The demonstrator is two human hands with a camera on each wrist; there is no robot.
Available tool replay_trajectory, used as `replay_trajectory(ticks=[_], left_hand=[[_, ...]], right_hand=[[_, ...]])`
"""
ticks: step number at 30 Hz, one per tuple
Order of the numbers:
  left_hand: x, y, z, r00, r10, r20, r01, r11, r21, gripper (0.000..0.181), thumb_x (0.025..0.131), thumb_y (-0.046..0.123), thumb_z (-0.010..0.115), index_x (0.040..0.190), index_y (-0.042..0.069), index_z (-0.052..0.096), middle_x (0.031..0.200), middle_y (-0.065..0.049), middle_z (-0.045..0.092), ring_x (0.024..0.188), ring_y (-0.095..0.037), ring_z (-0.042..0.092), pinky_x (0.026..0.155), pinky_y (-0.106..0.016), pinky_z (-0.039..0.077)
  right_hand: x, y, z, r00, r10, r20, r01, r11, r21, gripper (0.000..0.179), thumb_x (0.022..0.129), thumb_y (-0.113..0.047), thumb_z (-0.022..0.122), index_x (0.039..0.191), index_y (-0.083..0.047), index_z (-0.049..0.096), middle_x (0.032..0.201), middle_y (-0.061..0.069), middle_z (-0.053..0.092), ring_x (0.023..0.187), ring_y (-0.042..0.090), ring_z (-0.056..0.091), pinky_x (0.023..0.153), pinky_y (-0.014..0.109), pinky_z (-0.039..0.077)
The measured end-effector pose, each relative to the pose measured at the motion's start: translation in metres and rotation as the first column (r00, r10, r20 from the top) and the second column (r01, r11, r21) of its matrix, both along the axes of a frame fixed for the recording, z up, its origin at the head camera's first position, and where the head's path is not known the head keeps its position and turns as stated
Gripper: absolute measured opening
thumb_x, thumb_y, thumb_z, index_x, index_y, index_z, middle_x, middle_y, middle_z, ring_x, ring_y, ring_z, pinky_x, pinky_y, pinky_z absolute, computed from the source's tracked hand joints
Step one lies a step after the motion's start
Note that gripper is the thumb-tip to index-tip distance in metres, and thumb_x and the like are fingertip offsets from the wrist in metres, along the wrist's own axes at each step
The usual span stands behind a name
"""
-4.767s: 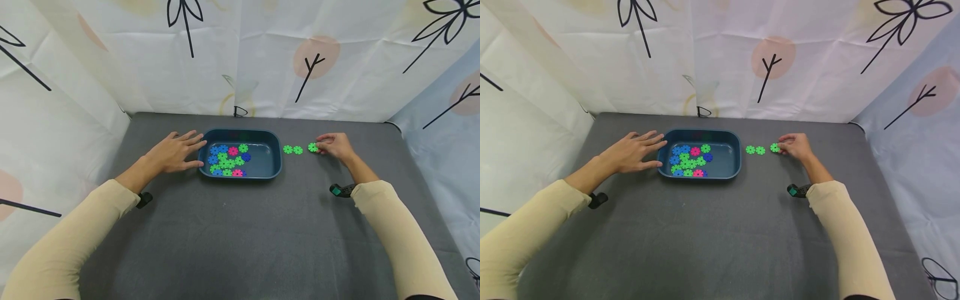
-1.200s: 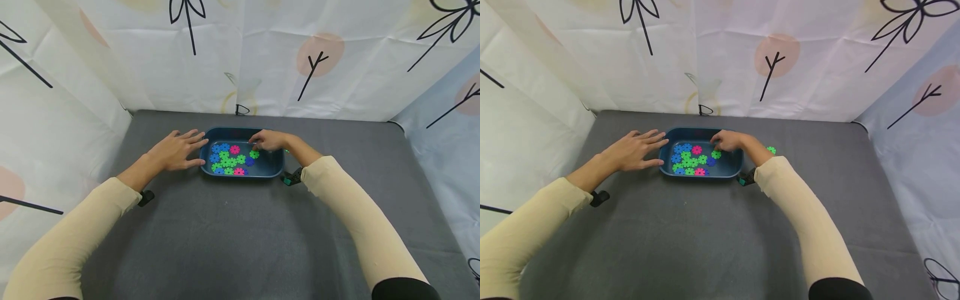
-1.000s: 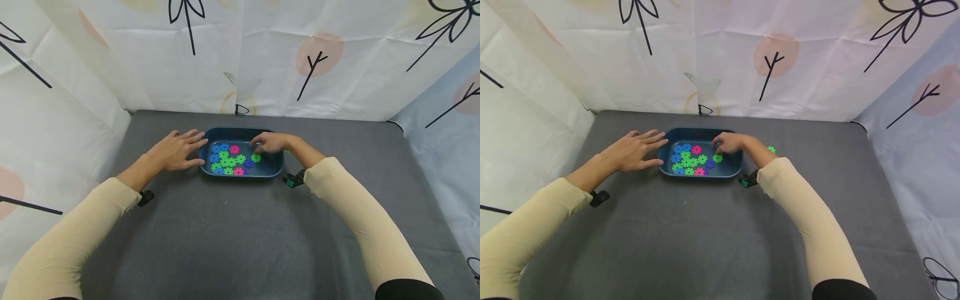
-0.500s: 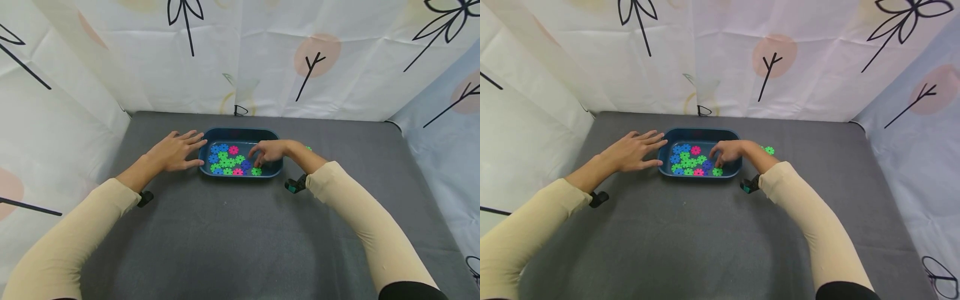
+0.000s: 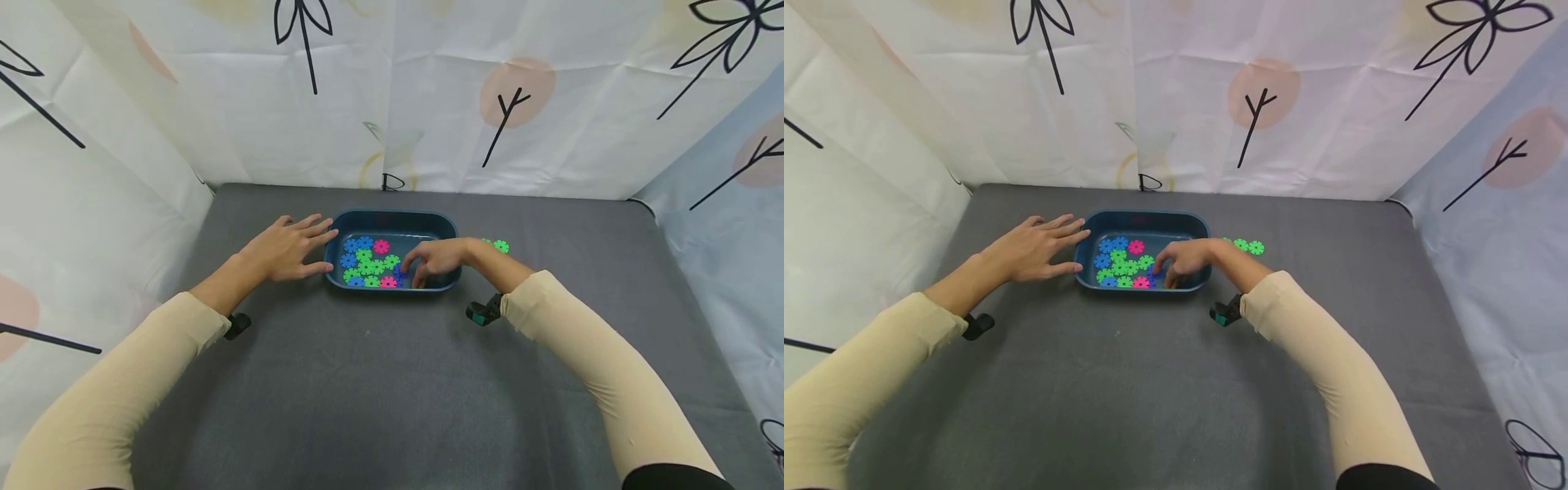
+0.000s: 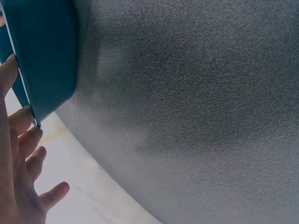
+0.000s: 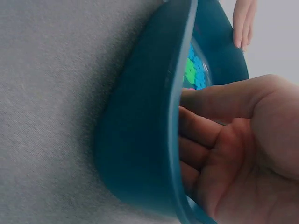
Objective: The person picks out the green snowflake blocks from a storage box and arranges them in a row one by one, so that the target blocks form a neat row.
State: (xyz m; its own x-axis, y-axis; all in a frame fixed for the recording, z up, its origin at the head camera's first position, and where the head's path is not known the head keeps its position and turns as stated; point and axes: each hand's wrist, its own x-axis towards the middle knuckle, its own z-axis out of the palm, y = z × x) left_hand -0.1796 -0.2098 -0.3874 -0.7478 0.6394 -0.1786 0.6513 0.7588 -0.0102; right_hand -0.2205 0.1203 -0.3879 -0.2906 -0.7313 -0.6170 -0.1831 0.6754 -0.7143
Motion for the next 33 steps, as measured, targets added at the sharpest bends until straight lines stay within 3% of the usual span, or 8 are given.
replay_trajectory(ticks=[6, 13, 19, 27, 33], left_hand=[[0.001, 0.000, -0.001, 1.000, 0.005, 0.009, -0.005, 1.000, 0.015, 0.075, 0.098, 0.057, 0.053, 0.154, 0.010, 0.039, 0.161, -0.014, 0.030, 0.149, -0.034, 0.025, 0.110, -0.065, 0.027], [0.001, 0.000, -0.001, 1.000, 0.007, 0.009, -0.008, 1.000, 0.020, 0.075, 0.097, 0.057, 0.053, 0.154, 0.011, 0.038, 0.161, -0.013, 0.030, 0.149, -0.034, 0.024, 0.110, -0.064, 0.027], [0.000, -0.001, -0.002, 1.000, 0.007, 0.005, -0.007, 1.000, 0.011, 0.075, 0.098, 0.058, 0.052, 0.155, 0.011, 0.037, 0.161, -0.013, 0.029, 0.149, -0.034, 0.024, 0.110, -0.064, 0.028], [0.000, -0.001, -0.003, 1.000, 0.007, 0.000, -0.007, 1.000, 0.015, 0.076, 0.097, 0.059, 0.052, 0.155, 0.012, 0.038, 0.161, -0.013, 0.029, 0.149, -0.033, 0.024, 0.111, -0.064, 0.027], [0.001, -0.001, -0.002, 1.000, 0.006, 0.001, -0.006, 1.000, 0.008, 0.076, 0.097, 0.059, 0.051, 0.155, 0.012, 0.037, 0.161, -0.012, 0.029, 0.149, -0.034, 0.024, 0.111, -0.064, 0.027]], right_hand=[[0.006, -0.001, -0.001, 1.000, -0.009, -0.014, 0.009, 1.000, -0.015, 0.042, 0.102, -0.002, 0.049, 0.143, 0.004, 0.046, 0.112, 0.014, 0.070, 0.109, 0.024, 0.066, 0.097, 0.039, 0.051], [0.006, 0.005, 0.002, 0.997, -0.059, 0.042, 0.061, 0.997, -0.036, 0.040, 0.104, -0.003, 0.044, 0.144, 0.001, 0.047, 0.117, 0.011, 0.069, 0.111, 0.022, 0.065, 0.099, 0.038, 0.051], [0.005, 0.011, 0.007, 0.997, -0.034, 0.076, 0.042, 0.994, -0.099, 0.045, 0.101, -0.001, 0.048, 0.146, 0.002, 0.043, 0.119, 0.012, 0.070, 0.115, 0.022, 0.064, 0.100, 0.038, 0.050], [0.007, 0.016, 0.013, 0.996, -0.052, 0.070, 0.060, 0.991, -0.122, 0.056, 0.093, -0.001, 0.065, 0.145, 0.005, 0.043, 0.113, 0.013, 0.072, 0.107, 0.022, 0.067, 0.095, 0.037, 0.052], [0.007, 0.019, 0.013, 0.999, -0.041, -0.003, 0.040, 0.991, -0.129, 0.052, 0.095, -0.004, 0.064, 0.143, 0.006, 0.046, 0.110, 0.011, 0.074, 0.109, 0.021, 0.067, 0.097, 0.038, 0.050]])
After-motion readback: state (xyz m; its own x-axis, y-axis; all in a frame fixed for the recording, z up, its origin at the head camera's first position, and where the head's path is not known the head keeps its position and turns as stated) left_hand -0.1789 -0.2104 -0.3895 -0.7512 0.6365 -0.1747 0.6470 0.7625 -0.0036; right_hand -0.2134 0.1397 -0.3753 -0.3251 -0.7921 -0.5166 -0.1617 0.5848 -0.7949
